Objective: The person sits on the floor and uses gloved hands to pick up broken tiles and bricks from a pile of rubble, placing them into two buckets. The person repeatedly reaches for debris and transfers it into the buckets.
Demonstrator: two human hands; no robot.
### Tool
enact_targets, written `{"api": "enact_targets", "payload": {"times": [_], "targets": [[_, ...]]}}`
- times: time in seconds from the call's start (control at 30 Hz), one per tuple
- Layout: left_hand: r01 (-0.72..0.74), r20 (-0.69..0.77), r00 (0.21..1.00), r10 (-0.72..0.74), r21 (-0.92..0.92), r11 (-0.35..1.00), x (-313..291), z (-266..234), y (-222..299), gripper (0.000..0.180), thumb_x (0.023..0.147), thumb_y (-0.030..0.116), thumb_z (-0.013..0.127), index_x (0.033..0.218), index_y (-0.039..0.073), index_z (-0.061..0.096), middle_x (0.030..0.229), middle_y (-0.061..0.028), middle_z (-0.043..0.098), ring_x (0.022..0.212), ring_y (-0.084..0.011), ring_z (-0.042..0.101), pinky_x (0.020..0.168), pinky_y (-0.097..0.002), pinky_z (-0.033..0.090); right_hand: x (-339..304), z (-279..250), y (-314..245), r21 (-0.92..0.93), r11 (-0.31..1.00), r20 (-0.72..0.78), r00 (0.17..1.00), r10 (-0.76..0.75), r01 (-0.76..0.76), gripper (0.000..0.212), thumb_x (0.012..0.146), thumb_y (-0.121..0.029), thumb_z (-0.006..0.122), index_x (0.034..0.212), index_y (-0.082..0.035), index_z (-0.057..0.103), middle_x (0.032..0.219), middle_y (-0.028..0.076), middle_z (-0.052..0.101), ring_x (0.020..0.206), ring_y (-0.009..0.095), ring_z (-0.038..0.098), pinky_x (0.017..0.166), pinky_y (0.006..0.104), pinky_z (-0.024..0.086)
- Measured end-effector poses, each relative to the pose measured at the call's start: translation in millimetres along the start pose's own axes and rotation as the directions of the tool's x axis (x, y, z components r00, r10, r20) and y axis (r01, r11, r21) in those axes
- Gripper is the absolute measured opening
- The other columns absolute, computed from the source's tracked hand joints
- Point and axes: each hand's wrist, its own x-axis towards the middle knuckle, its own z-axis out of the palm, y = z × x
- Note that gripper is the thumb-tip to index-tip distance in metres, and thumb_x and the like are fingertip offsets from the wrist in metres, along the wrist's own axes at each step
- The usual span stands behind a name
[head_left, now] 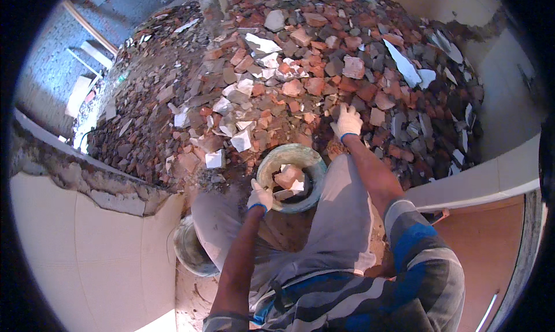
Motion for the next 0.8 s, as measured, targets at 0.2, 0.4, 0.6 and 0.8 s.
{"api": "enact_targets", "payload": {"times": [0.2,0.4,0.6,0.8], "targets": [[0.059,-0.023,0.998,-0.061,-0.098,0.993,-7,-3,5,0.09,0.099,0.042,0.061,0.168,0.007,0.016,0.144,-0.0324,0.059,0.123,-0.0478,0.066,0.105,-0.0548,0.052,-2,8,4,0.029,0.996,0.04,0.996,0.082,-0.083,0.1,0.077,-0.038,0.091,0.16,-0.022,0.037,0.146,0.018,0.049,0.123,0.045,0.062,0.098,0.0543,0.057],[0.09,0.025,0.996,-0.089,-0.051,0.995,-11,-9,11,0.092,0.1,0.049,0.059,0.167,0.003,0.015,0.146,-0.0322,0.057,0.127,-0.0488,0.063,0.109,-0.0544,0.049,-1,11,-2,-0.082,0.971,0.138,0.962,0.236,-0.226,0.11,0.076,-0.046,0.093,0.164,-0.028,0.03,0.141,0.022,0.051,0.122,0.041,0.062,0.099,0.0544,0.055],[0.081,0.03,0.996,-0.08,-0.036,0.996,-9,-8,10,0.094,0.101,0.055,0.058,0.167,0.004,0.014,0.147,-0.0326,0.056,0.127,-0.0485,0.064,0.108,-0.0545,0.05,1,14,5,0.046,0.971,0.125,0.966,0.225,-0.233,0.105,0.076,-0.052,0.087,0.163,-0.025,0.035,0.128,0.026,0.065,0.114,0.041,0.071,0.095,0.052,0.058],[0.084,0.043,0.996,-0.084,0.007,0.996,-13,-12,13,0.092,0.101,0.049,0.059,0.168,0.006,0.012,0.151,-0.0319,0.052,0.128,-0.0487,0.063,0.108,-0.0553,0.049,-4,18,12,0.544,0.789,0.265,0.95,0.163,-0.287,0.108,0.077,-0.061,0.08,0.159,-0.003,0.04,0.149,0.032,0.056,0.126,0.047,0.064,0.11,0.0484,0.051]]}}
